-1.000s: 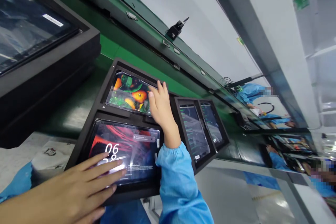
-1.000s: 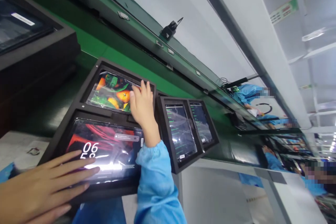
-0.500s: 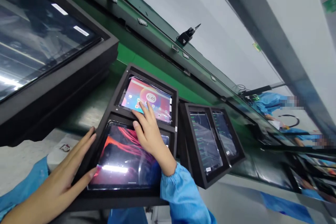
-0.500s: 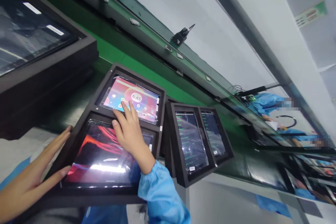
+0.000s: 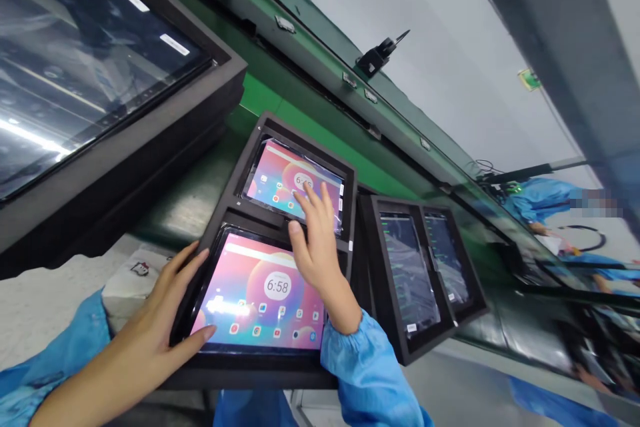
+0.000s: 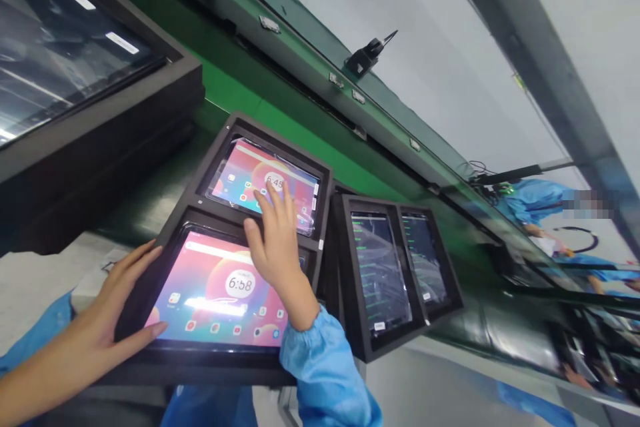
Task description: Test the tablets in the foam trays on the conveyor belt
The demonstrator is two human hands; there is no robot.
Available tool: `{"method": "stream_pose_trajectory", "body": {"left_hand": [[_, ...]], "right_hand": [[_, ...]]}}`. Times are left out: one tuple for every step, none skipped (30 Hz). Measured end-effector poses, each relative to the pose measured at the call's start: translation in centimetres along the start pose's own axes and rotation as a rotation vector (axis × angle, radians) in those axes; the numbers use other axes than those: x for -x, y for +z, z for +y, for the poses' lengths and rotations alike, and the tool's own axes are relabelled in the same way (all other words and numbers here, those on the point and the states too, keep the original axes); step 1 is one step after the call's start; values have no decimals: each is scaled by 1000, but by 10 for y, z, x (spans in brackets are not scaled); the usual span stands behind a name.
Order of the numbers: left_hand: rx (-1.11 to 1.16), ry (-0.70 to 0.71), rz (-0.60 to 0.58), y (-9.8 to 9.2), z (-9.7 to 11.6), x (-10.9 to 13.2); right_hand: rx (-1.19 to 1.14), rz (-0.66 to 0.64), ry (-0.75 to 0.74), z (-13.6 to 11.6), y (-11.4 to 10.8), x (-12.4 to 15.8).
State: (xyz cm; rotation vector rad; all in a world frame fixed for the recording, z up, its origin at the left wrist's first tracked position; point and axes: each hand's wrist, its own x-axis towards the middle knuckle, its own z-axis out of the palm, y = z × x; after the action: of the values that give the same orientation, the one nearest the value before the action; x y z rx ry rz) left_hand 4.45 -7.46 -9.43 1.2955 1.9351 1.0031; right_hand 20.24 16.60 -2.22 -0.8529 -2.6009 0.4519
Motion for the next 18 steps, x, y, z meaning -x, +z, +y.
{"method": "stream_pose_trajectory", "body": {"left_hand": [[-2,-1,-5,2,-1,0],[6,-4,-5,4,-2,0],[30,-18,-2,5,-2,1],[70,-43,5,5,-2,2],[121,-71,22,5,-2,3],[180,-97,47,3,-1,2],[243,-114,80,1,0,0],[302,-117,115,-2,2,-4],[348,-110,148,-6,4,-9],[380,-94,173,-9,5,-17],[399,-81,178,-12,7,-25],[411,-71,172,-14,8,-34],[414,-61,157,-16,8,-42],[417,-52,138,-16,9,-49],[419,-44,120,-16,9,-55],[417,-39,99,-15,9,-58],[400,-43,79,-14,9,-59],[370,-52,59,-14,9,-59]], "right_hand": [[5,29,34,3,-7,6],[10,61,76,8,-13,11],[12,92,124,14,-19,17],[14,125,177,21,-24,23],[17,155,233,29,-27,29],[21,177,287,37,-29,35],[22,190,340,44,-30,41],[15,195,390,51,-30,46],[-3,191,436,58,-28,50],[-31,183,478,63,-25,54],[-68,178,516,68,-23,57],[-110,183,548,71,-20,59],[-151,196,574,73,-17,61],[-189,211,592,73,-15,63],[-221,226,605,73,-13,66],[-250,237,613,72,-12,70],[-275,240,618,70,-12,75],[-296,237,623,67,-12,81]]}}
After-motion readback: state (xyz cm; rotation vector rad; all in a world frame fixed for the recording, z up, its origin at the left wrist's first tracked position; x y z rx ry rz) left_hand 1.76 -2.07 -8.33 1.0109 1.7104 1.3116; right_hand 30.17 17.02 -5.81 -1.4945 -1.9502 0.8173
